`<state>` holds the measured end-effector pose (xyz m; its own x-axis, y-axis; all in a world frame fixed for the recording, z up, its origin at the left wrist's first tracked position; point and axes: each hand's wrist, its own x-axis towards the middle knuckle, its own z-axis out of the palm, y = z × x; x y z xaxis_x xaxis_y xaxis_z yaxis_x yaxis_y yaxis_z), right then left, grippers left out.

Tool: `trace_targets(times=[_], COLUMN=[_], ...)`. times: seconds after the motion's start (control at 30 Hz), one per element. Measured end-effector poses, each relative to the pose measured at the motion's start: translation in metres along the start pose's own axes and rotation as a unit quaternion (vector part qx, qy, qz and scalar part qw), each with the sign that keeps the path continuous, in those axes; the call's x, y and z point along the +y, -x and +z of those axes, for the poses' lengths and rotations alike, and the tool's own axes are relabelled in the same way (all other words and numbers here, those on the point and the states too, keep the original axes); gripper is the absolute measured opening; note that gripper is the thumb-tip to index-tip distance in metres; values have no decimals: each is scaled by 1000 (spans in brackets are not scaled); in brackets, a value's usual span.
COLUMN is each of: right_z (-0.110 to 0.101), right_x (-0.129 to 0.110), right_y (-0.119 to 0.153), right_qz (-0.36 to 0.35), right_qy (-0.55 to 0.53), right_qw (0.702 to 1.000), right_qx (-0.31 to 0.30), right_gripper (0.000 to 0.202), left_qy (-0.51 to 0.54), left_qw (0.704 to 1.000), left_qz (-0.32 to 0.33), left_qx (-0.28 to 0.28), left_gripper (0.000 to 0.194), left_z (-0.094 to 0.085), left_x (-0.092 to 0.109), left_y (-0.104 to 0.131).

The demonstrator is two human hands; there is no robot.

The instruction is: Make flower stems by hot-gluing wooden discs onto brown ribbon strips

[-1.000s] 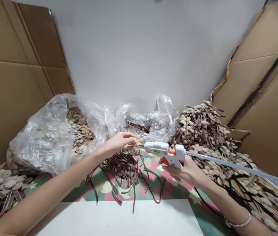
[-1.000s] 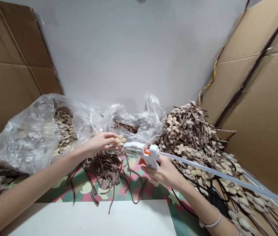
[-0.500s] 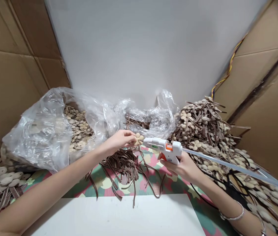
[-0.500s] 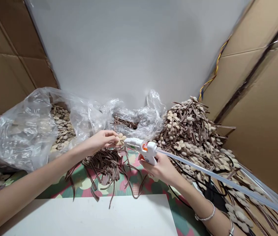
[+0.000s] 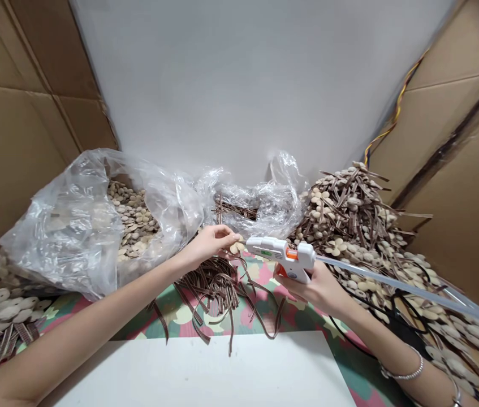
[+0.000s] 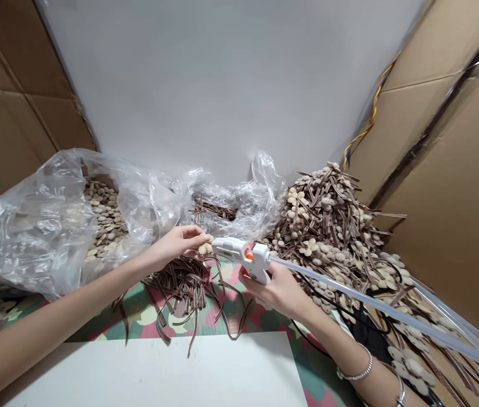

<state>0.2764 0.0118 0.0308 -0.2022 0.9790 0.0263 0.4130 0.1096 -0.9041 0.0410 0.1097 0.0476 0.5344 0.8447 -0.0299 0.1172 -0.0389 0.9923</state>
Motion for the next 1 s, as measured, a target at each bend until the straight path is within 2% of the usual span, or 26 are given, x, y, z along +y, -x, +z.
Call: trace_targets(times=[0.3,0.5,0.7,1.0], right_z=[1,3,4,2], right_x=[2,2,2,4], right_y=[-2,-2,-1,-1], right_qz=[-4,7,1,9], right_qy=[-6,-30,-17,-15], right_qw=[1000,1000,1000,1000], right_qx=[6,-2,6,-9], right_gripper=[26,27,27,27], left_qy=[-33,-15,-81,-86], left_qw=[999,1000,996,995], left_qz=[14,7,19,37], left_qx=[6,0,33,39], left_gripper=[30,28,30,31], left_z=[-1,3,6,5], left_x=[1,1,5,4], left_y=[1,2,5,4])
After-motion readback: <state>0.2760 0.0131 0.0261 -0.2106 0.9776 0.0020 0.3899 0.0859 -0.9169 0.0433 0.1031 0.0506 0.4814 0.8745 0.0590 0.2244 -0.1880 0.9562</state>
